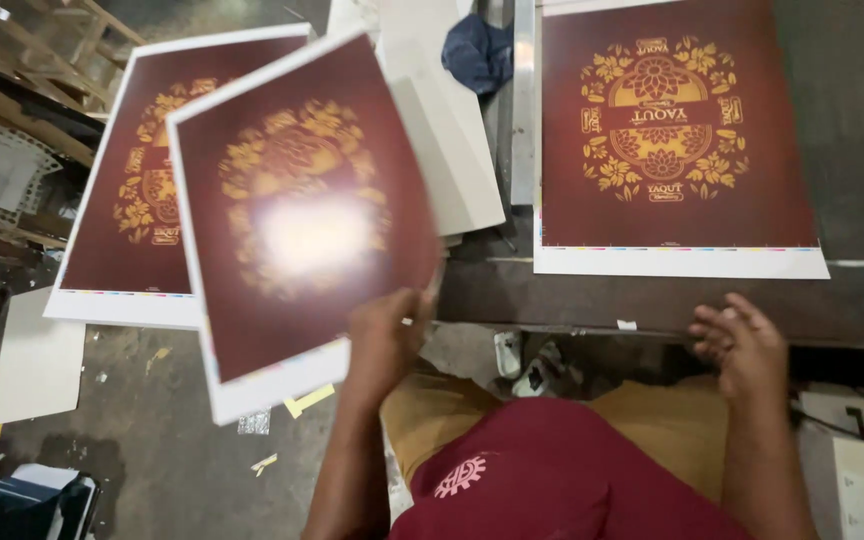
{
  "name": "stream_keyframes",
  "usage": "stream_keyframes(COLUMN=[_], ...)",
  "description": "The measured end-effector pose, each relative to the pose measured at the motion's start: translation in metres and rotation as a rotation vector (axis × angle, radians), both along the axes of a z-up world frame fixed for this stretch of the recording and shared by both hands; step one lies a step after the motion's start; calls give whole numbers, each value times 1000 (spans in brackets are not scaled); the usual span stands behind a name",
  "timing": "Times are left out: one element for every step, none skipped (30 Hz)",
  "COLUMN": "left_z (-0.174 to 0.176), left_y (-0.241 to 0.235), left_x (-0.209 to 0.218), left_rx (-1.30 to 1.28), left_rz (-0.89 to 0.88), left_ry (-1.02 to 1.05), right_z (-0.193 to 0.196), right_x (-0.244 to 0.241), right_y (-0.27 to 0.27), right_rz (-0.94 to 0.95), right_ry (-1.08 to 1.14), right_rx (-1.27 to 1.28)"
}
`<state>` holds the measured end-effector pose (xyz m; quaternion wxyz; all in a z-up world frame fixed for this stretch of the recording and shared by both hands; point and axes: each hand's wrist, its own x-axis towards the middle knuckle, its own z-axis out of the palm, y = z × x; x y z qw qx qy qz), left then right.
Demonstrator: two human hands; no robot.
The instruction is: Organizing and stacking printed product packaging sheets on a production table.
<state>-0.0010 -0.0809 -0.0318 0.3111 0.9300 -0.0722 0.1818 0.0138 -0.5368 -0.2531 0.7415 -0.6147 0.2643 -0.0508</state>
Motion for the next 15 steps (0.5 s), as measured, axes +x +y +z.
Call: stream_keyframes(left_z=[4, -4, -14, -23, -33, -44, -54, -61, -68, -74, -77, -80, -84, -74, -64], left_y=[-9, -22, -35, -49, -67, -85, -104, -115, -127, -139, -143, -147, -151, -145, -139], left_x=[1, 6, 10, 14, 18, 21, 25, 26, 26, 26, 25, 24, 21, 22, 22], left_rx=[-142, -142, -113, -82, -83, -41, 1, 0, -8, -17, -19, -3, 11, 7, -19], left_rz=[-99, -95, -167, -239, -234, -267, -300, -295, -325, -354, -344, -394, -437, -419, -435], left_ry=[109, 99, 54, 10, 5, -116, -237, -242, -236, -231, -230, -208, -183, -179, -177], right_z=[9, 7, 4, 0, 21, 41, 61, 34, 7, -20, -44, -68, -92, -82, -73], right_x=[-4, 0, 2, 5, 4, 3, 1, 1, 0, -1, 0, 1, 1, -4, -8], right_y=[15, 29, 42, 56, 79, 101, 123, 128, 132, 137, 130, 123, 115, 110, 104], right_rz=[47, 51, 196, 340, 345, 473, 598, 602, 753, 903, 913, 933, 956, 975, 798], right_ry=[60, 51, 49, 47, 43, 116, 191, 187, -124, -437, -436, -284, -128, -127, -181], right_rx=[-48, -49, -68, -89, -91, -186, -282, -287, -314, -330, -330, -495, -658, -660, -375])
